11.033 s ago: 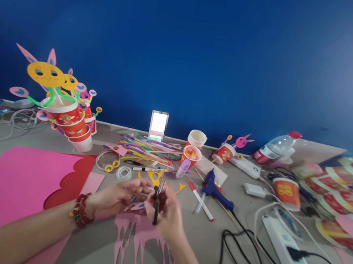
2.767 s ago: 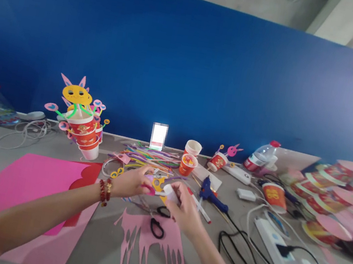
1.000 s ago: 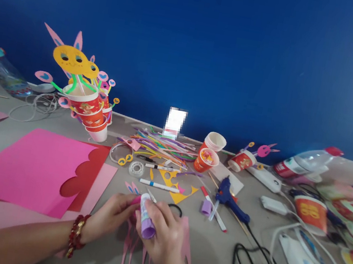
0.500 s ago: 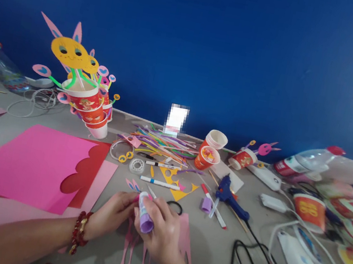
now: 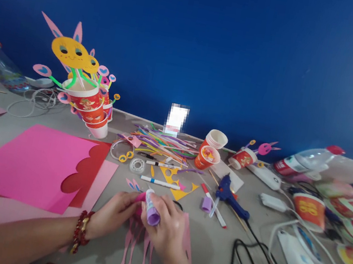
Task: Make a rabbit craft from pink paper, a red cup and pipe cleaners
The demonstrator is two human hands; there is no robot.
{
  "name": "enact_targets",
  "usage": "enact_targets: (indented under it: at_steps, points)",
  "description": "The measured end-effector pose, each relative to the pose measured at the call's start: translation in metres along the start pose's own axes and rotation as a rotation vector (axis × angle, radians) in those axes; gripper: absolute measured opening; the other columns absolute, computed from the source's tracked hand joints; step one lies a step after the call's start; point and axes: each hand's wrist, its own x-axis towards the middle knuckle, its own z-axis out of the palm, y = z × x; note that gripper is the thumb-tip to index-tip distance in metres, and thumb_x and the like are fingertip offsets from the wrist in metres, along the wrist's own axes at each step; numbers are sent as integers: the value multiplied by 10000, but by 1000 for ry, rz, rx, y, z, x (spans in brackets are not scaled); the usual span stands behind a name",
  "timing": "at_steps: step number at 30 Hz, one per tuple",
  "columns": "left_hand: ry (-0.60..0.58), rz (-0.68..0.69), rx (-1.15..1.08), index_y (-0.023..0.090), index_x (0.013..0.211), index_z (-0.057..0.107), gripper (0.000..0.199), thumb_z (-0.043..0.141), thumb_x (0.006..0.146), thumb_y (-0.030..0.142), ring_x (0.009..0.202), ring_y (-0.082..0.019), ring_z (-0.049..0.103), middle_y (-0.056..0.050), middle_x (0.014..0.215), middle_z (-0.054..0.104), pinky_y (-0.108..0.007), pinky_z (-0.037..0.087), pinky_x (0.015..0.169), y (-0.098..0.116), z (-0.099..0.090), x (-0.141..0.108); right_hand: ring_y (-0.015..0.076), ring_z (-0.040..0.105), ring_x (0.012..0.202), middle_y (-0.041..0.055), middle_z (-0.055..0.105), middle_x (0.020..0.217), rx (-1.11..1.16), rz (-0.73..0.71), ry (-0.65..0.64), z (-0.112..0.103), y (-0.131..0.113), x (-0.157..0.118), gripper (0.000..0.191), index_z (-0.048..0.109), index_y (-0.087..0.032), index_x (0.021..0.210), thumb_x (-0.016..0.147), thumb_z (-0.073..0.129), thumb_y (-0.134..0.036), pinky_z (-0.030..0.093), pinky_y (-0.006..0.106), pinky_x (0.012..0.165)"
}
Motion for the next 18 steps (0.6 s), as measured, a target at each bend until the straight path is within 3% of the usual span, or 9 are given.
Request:
enact_targets:
  at_steps: [18]
  points:
    - [17, 18, 20, 169, 864, 642, 231, 434, 937, 238, 723, -164, 620, -26, 772, 684, -239, 474, 688, -2, 1, 0, 200, 666, 653, 56, 681, 800, -6, -24, -18, 0, -1, 0, 199, 658, -216, 1077, 890, 603, -259, 504, 280, 590]
